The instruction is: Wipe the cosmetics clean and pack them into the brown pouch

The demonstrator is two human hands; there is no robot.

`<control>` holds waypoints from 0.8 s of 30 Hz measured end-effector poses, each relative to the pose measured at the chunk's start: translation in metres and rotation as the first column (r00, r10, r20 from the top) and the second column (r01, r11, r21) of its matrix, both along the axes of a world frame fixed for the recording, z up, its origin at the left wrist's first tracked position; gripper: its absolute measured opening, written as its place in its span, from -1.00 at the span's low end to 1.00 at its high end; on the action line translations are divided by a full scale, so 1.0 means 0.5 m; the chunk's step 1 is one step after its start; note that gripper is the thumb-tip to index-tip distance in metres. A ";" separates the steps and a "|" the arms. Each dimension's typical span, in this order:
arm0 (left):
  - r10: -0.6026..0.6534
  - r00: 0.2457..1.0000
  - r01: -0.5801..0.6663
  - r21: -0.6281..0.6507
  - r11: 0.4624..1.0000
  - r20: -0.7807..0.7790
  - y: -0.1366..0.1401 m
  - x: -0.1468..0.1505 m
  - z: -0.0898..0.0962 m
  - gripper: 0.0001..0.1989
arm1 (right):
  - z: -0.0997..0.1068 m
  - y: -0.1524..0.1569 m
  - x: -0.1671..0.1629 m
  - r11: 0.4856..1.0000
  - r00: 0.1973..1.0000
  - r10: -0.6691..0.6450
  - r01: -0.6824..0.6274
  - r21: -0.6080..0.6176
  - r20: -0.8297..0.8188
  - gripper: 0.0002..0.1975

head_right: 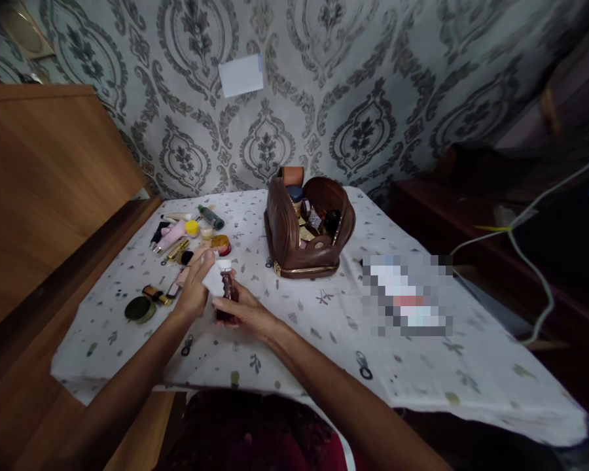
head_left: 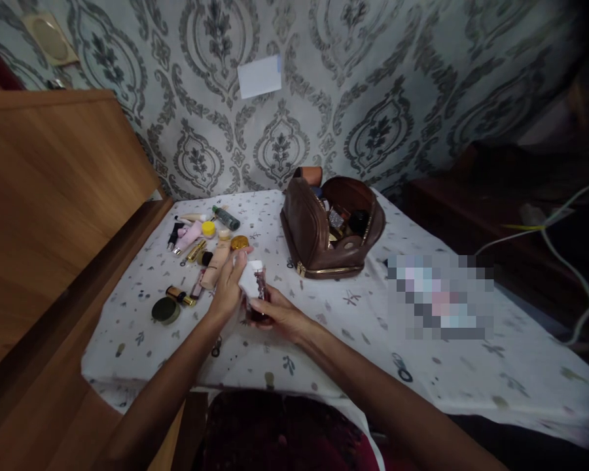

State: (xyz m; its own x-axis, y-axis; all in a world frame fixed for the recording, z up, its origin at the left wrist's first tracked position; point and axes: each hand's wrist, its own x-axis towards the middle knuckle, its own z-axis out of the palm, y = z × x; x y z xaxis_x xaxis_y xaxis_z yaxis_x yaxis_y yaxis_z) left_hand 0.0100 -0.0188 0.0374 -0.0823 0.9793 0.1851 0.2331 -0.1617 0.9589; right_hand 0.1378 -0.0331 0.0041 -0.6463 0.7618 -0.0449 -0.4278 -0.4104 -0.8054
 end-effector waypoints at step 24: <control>-0.153 0.862 0.217 0.080 0.973 -0.484 -0.062 0.007 -0.041 -0.25 | -0.005 0.027 0.002 0.903 0.940 -0.315 0.255 -0.346 -0.131 -0.71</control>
